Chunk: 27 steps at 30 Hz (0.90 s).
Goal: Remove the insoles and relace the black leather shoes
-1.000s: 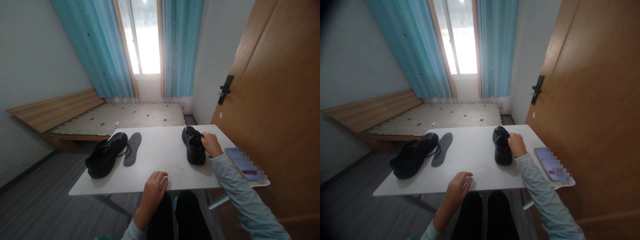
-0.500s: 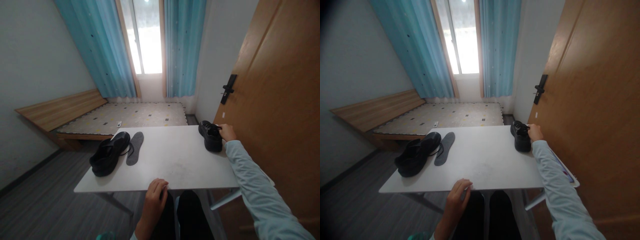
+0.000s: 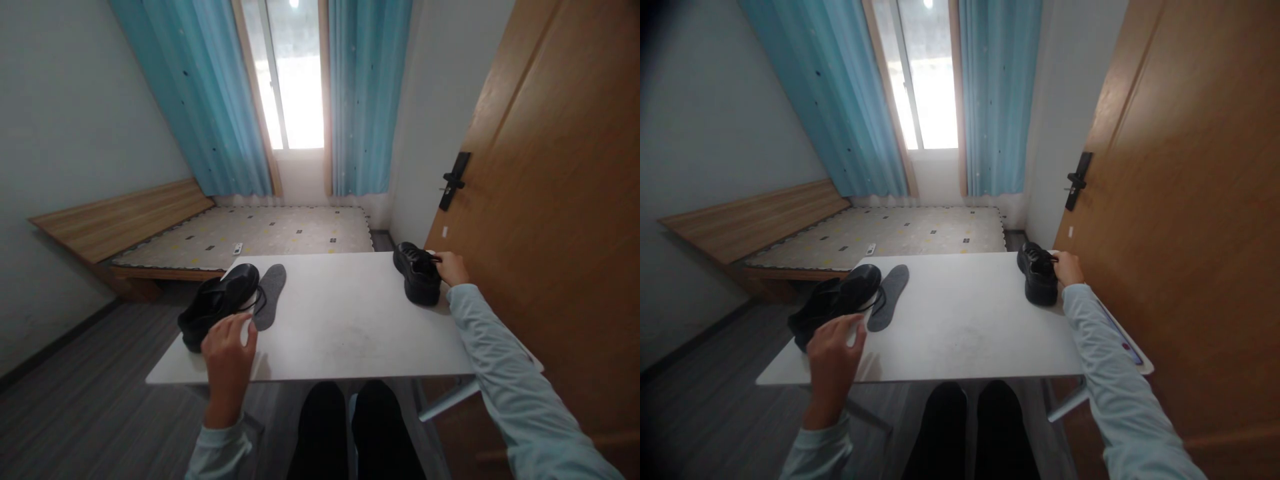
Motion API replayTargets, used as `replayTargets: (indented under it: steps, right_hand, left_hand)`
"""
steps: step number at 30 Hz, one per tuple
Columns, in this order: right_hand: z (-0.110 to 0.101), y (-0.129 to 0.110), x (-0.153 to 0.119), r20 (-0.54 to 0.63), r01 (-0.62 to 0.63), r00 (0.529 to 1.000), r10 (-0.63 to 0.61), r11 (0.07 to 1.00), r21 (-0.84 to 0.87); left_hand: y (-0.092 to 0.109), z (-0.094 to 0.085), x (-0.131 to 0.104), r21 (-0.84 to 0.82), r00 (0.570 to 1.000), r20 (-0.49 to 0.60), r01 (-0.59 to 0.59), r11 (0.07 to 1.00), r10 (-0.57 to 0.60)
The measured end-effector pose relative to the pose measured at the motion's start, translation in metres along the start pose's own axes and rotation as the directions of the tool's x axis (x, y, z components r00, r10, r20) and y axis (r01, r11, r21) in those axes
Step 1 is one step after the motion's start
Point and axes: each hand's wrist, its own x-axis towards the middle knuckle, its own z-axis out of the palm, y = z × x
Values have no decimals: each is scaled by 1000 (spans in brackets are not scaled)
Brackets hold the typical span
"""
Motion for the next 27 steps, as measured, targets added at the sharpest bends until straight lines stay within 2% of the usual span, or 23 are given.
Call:
replayTargets:
  steps: [5, 8, 13, 16, 20, 23, 27]
  right_hand:
    - [-2, -2, 0, -2, 12, 1000, -12, 999, 44]
    - [-5, -2, -2, 4, 12, 1000, -12, 996, 92]
    - [-18, -12, -8, 7, 3, 1000, -4, 989, 145]
    - [-27, -27, -14, -29, 9, 1000, -4, 988, 153]
    - [-37, -55, -27, -135, 77, 990, -50, 975, 207]
    - [-38, -78, -42, -217, 162, 971, -97, 939, 304]
    - [-33, -109, -66, -236, 275, 953, -188, 864, 422]
  left_hand:
    - [-28, -14, 16, 254, 994, 88, 41, 966, -66]
    - [-48, -16, 22, 336, 979, 195, -12, 942, -57]
    - [-94, -13, 42, 294, 919, 395, -116, 949, -10]
    - [-106, -13, 52, 238, 902, 431, -133, 962, 18]
    - [-92, -9, 55, 179, 944, 318, -152, 972, 89]
    - [-68, -3, 51, 136, 970, 190, -180, 974, 153]
    - [-32, 5, 45, 49, 973, 38, -228, 972, 227]
